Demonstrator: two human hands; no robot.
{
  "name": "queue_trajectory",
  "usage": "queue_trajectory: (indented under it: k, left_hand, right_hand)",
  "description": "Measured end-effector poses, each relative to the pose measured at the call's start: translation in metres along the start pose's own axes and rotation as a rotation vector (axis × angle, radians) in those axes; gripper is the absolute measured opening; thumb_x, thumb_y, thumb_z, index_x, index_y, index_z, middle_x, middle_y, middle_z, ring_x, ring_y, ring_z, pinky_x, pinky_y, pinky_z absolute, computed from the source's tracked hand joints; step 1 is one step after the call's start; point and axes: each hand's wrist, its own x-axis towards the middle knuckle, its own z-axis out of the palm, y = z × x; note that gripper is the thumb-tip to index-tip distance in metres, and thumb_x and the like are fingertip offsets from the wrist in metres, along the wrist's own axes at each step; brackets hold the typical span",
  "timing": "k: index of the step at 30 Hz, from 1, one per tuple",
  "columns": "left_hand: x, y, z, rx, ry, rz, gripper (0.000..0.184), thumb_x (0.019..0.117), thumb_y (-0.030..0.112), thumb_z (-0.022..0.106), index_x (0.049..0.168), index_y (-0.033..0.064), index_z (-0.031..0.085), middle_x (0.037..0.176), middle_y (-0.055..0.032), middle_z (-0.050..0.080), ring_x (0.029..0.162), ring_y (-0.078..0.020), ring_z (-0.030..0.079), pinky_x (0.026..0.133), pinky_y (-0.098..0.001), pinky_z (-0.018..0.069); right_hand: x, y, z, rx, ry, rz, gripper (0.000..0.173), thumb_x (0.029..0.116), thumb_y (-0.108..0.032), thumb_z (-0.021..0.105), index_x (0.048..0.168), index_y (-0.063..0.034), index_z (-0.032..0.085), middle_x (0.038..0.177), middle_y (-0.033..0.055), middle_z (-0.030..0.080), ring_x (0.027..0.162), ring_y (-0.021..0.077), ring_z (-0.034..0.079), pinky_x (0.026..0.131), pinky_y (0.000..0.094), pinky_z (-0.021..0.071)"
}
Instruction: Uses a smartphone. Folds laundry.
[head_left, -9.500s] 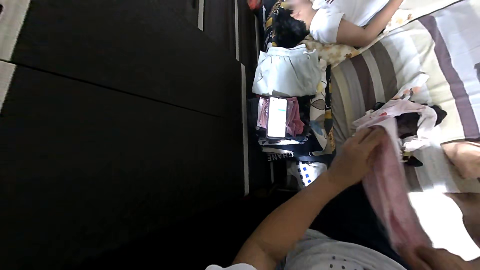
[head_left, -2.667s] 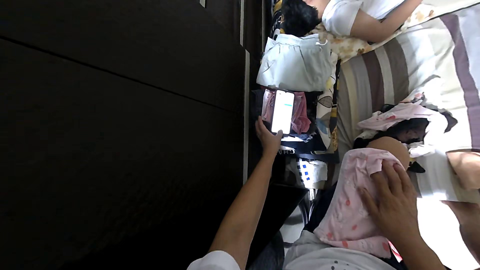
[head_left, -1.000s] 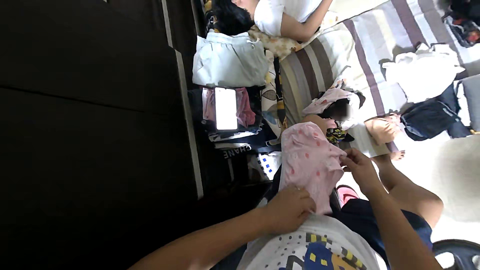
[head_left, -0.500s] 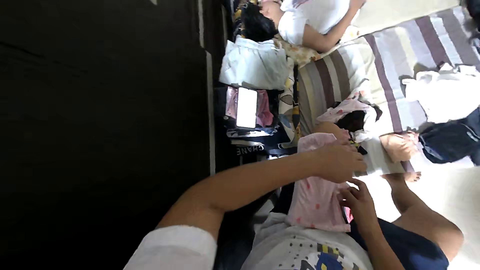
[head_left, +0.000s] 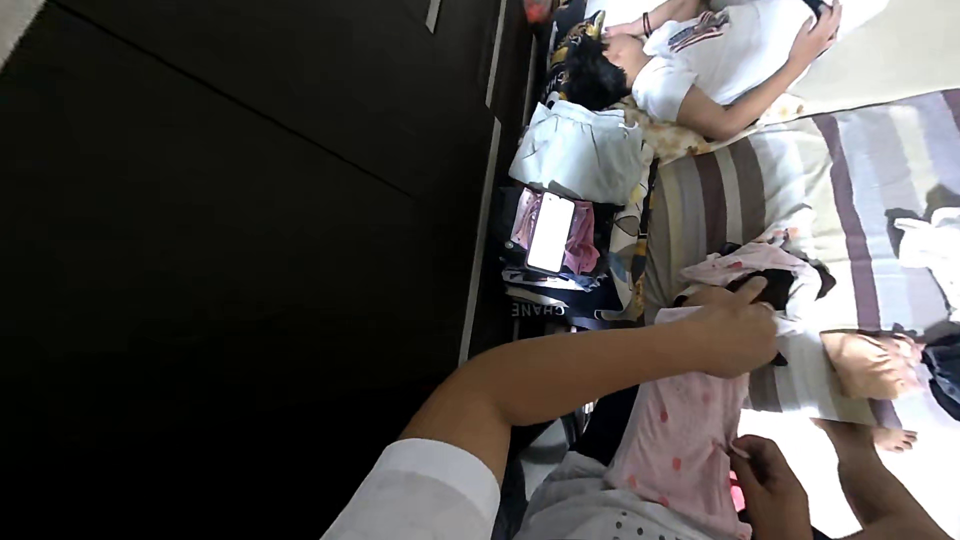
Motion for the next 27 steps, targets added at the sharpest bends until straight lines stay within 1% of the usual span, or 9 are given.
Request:
queue_trajectory:
  k: [2, 4, 8, 10, 12, 15, 18, 22, 27]
  left_hand:
    - [-0.006, -0.004, 0.018, -0.052, 0.309, 0.039, 0.027, 0.097, 0.002, 0.059, 0.122, 0.0026, 0.07, 0.131, -0.0179, 0.066, 0.132, -0.0368, 0.056, 0.121, -0.0618, 0.0239]
    - [-0.016, -0.009, 0.031, -0.173, 0.479, -0.06, 0.03, 0.0992, 0.008, 0.057, 0.126, 0.0094, 0.071, 0.134, -0.0124, 0.067, 0.135, -0.0331, 0.055, 0.119, -0.0597, 0.029]
    - [-0.074, -0.058, 0.049, -0.358, 0.772, -0.531, 0.039, 0.0933, 0.015, 0.069, 0.131, 0.006, 0.068, 0.14, -0.0182, 0.061, 0.138, -0.0353, 0.049, 0.117, -0.0558, 0.035]
    - [-0.117, -0.099, 0.055, -0.451, 0.844, -0.843, 0.054, 0.094, 0.014, 0.07, 0.144, 0.0013, 0.054, 0.153, -0.0236, 0.046, 0.145, -0.0398, 0.039, 0.119, -0.0566, 0.0329]
    - [-0.159, -0.136, 0.066, -0.379, 0.982, -1.089, 0.06, 0.0924, 0.014, 0.072, 0.146, -0.0004, 0.051, 0.153, -0.0256, 0.045, 0.144, -0.0407, 0.041, 0.117, -0.0559, 0.0349]
    - [-0.203, -0.173, 0.082, -0.354, 1.025, -1.272, 0.058, 0.096, 0.014, 0.066, 0.149, 0.0, 0.047, 0.154, -0.0237, 0.044, 0.145, -0.0366, 0.042, 0.119, -0.0495, 0.0352]
    - [-0.223, -0.192, 0.099, -0.56, 0.987, -1.24, 0.06, 0.1027, 0.018, 0.058, 0.156, 0.0017, 0.036, 0.162, -0.0218, 0.034, 0.149, -0.0338, 0.035, 0.12, -0.0492, 0.0329]
    - [-0.22, -0.201, 0.112, -0.534, 0.825, -1.18, 0.061, 0.103, 0.018, 0.048, 0.16, 0.003, 0.031, 0.165, -0.0218, 0.028, 0.156, -0.0386, 0.018, 0.127, -0.0548, 0.0099]
    - [-0.215, -0.201, 0.116, -0.449, 0.794, -1.292, 0.108, 0.0862, 0.027, 0.081, 0.163, -0.0001, 0.009, 0.166, -0.0253, 0.024, 0.154, -0.0473, 0.017, 0.122, -0.0611, 0.0217]
  right_hand:
    - [0.009, -0.009, 0.001, -0.019, -0.035, 0.045, 0.019, 0.0926, -0.006, 0.064, 0.107, 0.0062, 0.064, 0.086, 0.0086, 0.069, 0.07, 0.0086, 0.065, 0.067, 0.0285, 0.0577]
    - [0.017, -0.022, -0.002, -0.085, -0.103, 0.084, 0.023, 0.0949, -0.004, 0.063, 0.114, 0.0084, 0.065, 0.099, 0.0179, 0.071, 0.083, 0.0221, 0.069, 0.076, 0.0409, 0.0578]
    - [0.02, -0.02, -0.009, -0.125, -0.014, 0.03, 0.046, 0.0967, -0.004, 0.056, 0.14, 0.0098, 0.05, 0.137, 0.0347, 0.054, 0.113, 0.0465, 0.063, 0.088, 0.0588, 0.0538]
    - [0.025, -0.025, -0.013, -0.162, 0.097, -0.057, 0.049, 0.0977, -0.008, 0.056, 0.141, 0.0126, 0.047, 0.14, 0.0379, 0.049, 0.12, 0.0479, 0.058, 0.092, 0.0573, 0.0517]
    - [0.034, -0.033, -0.013, -0.216, 0.154, -0.211, 0.048, 0.0978, -0.013, 0.056, 0.137, 0.0147, 0.05, 0.14, 0.0385, 0.05, 0.128, 0.0486, 0.053, 0.101, 0.056, 0.0475]
    - [0.055, -0.05, -0.001, -0.321, 0.177, -0.469, 0.046, 0.0989, -0.025, 0.054, 0.129, 0.0089, 0.061, 0.134, 0.0336, 0.058, 0.129, 0.0492, 0.052, 0.107, 0.0569, 0.041]
    - [0.074, -0.063, 0.019, -0.418, 0.095, -0.567, 0.05, 0.1005, -0.034, 0.05, 0.132, 0.0031, 0.062, 0.138, 0.0304, 0.058, 0.132, 0.0531, 0.049, 0.106, 0.0659, 0.0376]
    - [0.084, -0.052, 0.04, -0.499, 0.073, -0.575, 0.061, 0.1033, -0.05, 0.04, 0.139, -0.0059, 0.061, 0.146, 0.0282, 0.053, 0.137, 0.0535, 0.043, 0.109, 0.0652, 0.0342]
    - [0.086, -0.046, 0.039, -0.519, 0.08, -0.608, 0.059, 0.1051, -0.054, 0.038, 0.141, -0.0124, 0.059, 0.146, 0.0267, 0.053, 0.139, 0.049, 0.042, 0.113, 0.0594, 0.032]
